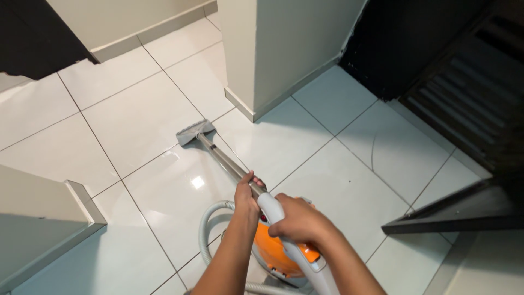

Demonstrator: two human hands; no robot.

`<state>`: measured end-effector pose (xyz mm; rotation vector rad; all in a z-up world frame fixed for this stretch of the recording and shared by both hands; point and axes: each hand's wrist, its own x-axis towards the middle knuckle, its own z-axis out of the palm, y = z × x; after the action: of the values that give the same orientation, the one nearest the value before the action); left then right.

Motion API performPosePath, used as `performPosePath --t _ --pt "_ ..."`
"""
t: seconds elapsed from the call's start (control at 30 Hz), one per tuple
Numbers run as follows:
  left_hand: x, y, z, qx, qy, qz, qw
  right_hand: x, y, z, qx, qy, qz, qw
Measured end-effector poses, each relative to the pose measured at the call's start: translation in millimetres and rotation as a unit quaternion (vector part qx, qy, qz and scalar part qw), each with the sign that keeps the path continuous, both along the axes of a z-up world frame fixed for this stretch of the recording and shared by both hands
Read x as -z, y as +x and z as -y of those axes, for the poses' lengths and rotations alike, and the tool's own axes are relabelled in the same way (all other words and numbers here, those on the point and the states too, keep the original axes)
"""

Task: Cleaning a tiled floor using a steam cleaner.

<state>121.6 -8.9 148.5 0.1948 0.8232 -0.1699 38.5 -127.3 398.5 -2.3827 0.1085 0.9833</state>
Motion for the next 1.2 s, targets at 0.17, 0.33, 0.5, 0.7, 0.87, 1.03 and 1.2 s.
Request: performPosePath --t 0.17,0.33,0.5,0.7,0.87,1.03,1.2 --pt "-28.3 -6.6 10.8 -0.021 -0.004 -0.03 0.999 -5.2 5.4 11.8 -0.026 -0.004 -0.028 0.999" --pt "-25.9 7.3 12.5 -0.023 0.005 -0.035 0.999 -8.2 18.3 19.4 -0.056 0.002 -0.01 0.998" --pt "-45.5 28.2 -0.5 -0.047 0.022 -0.02 0.998 -1.6 36.2 23.5 -0.056 0.049 0.024 0.997" --pt "-91.9 66.8 -56.9 -0.049 0.041 0.023 0.998 -40.6 62.5 -12.9 -0.093 0.054 0.077 0.991" --pt "-131.6 80.0 -92.3 -0.06 0.059 0.017 0.996 -46.2 83.7 -45.4 -0.093 0.065 0.093 0.989" --pt "-134.0 96.6 -127.6 -0.063 0.054 0.023 0.996 -67.0 90.7 -88.6 -0.014 0.112 0.049 0.992" --pt "-120.0 125.1 -183.1 -0.03 0.054 0.02 0.998 -59.0 113.7 -149.0 -0.024 0.075 0.069 0.995"
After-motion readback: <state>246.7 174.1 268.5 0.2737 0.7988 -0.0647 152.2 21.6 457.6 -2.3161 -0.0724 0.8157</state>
